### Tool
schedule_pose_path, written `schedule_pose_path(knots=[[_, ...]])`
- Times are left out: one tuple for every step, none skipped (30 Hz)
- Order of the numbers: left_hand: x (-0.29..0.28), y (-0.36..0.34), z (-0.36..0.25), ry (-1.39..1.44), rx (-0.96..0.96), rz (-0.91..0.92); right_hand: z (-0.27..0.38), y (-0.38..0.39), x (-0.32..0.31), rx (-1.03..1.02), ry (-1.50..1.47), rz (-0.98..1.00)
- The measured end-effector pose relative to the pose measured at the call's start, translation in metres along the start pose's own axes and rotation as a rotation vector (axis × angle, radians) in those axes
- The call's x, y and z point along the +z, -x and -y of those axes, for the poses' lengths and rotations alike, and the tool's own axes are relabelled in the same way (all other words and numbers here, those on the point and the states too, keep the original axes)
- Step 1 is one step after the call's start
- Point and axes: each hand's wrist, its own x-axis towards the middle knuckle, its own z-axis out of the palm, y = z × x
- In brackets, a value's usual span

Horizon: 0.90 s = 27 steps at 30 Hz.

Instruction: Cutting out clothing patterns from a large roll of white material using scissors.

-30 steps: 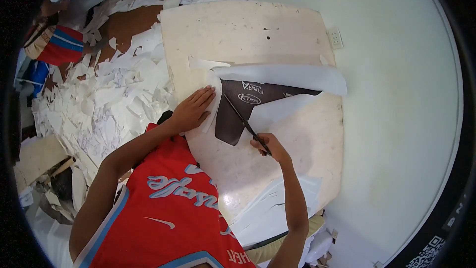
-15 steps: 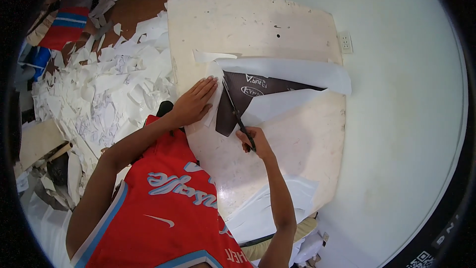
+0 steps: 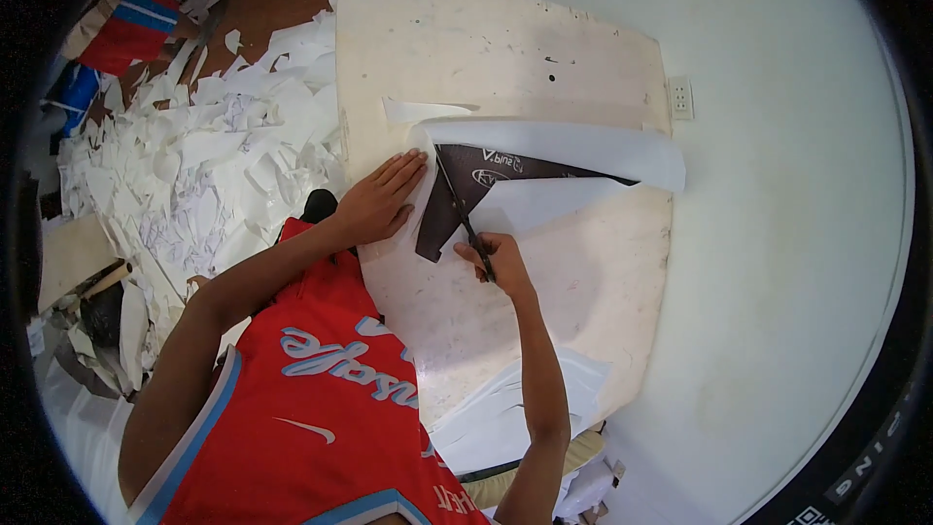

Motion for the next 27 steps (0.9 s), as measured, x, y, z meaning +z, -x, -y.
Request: schedule_pose_path(knots=[[0.000,0.000,0.000,0.005,0.008,-0.021,0.001,-0.002,-0.003,0.030,0.014,-0.001],[0.001,0.000,0.000,0.003,0.009,-0.020,0.002,-0.004,-0.005,-0.003,0.001,0.008],[0.001,0.001,0.000,-0.001,0.020,-0.024,0.003,-0.008,-0.008,-0.007,0.028,0.017],[0.002,0.001,0.001,-0.001,0.007,-0.020,0.005,-0.010,-0.010,-0.024,0.056,0.023],[0.002,0.002,0.001,0.003,0.009,-0.017,0.006,-0.011,-0.011,-0.015,0.060,0.031],[0.002,0.002,0.002,0.005,0.019,-0.028,0.008,-0.012,-0.013,0.010,0.112,0.017],[0.002,0.003,0.002,-0.002,-0.002,-0.025,0.011,-0.014,-0.015,0.066,0.182,0.007],[0.002,0.003,0.002,0.007,0.001,-0.028,0.014,-0.017,-0.018,0.027,0.174,0.018],[0.002,0.004,0.001,0.015,-0.004,-0.006,0.018,-0.018,-0.020,0.026,0.117,0.043],[0.002,0.004,0.001,0.016,-0.004,-0.031,0.021,-0.020,-0.022,0.052,0.077,0.056],[0.002,0.004,0.000,0.015,0.002,-0.040,0.026,-0.023,-0.024,0.029,0.064,0.072],[0.002,0.004,0.001,0.014,0.009,-0.047,0.031,-0.027,-0.027,0.005,0.108,0.075],[0.003,0.005,0.000,0.015,0.004,-0.048,0.034,-0.029,-0.028,-0.031,0.151,0.062],[0.003,0.005,0.001,0.026,0.003,-0.055,0.037,-0.030,-0.030,-0.024,0.158,0.081],[0.004,0.006,0.002,0.032,0.009,-0.058,0.039,-0.032,-0.030,-0.017,0.213,0.064],[0.005,0.007,0.003,0.026,-0.004,-0.072,0.041,-0.034,-0.031,0.004,0.274,0.061],[0.006,0.008,0.004,0.035,-0.008,-0.062,0.043,-0.034,-0.032,-0.017,0.274,0.056],[0.007,0.008,0.004,0.045,0.010,-0.075,0.044,-0.036,-0.033,-0.009,0.272,0.089],[0.008,0.009,0.004,0.039,-0.013,-0.053,0.044,-0.037,-0.033,-0.001,0.267,0.120],[0.007,0.009,0.003,0.047,-0.011,-0.053,0.043,-0.040,-0.032,-0.003,0.266,0.121],[0.006,0.008,0.001,0.058,-0.001,-0.066,0.043,-0.044,-0.031,-0.041,0.232,0.115],[0.003,0.008,-0.001,0.059,0.005,-0.046,0.041,-0.047,-0.030,-0.064,0.203,0.096],[-0.001,0.007,-0.003,0.033,0.005,-0.059,0.038,-0.051,-0.028,-0.079,0.192,0.094],[-0.007,0.006,-0.005,0.001,-0.014,-0.015,0.034,-0.053,-0.025,-0.102,0.247,0.057],[-0.015,0.006,-0.005,0.002,0.019,-0.075,0.030,-0.055,-0.022,-0.132,0.274,0.045],[-0.024,0.006,-0.005,0.001,0.006,-0.021,0.025,-0.055,-0.020,-0.134,0.297,0.004],[-0.034,0.006,-0.003,0.004,-0.032,0.118,0.018,-0.050,-0.016,-0.168,0.341,-0.016]])
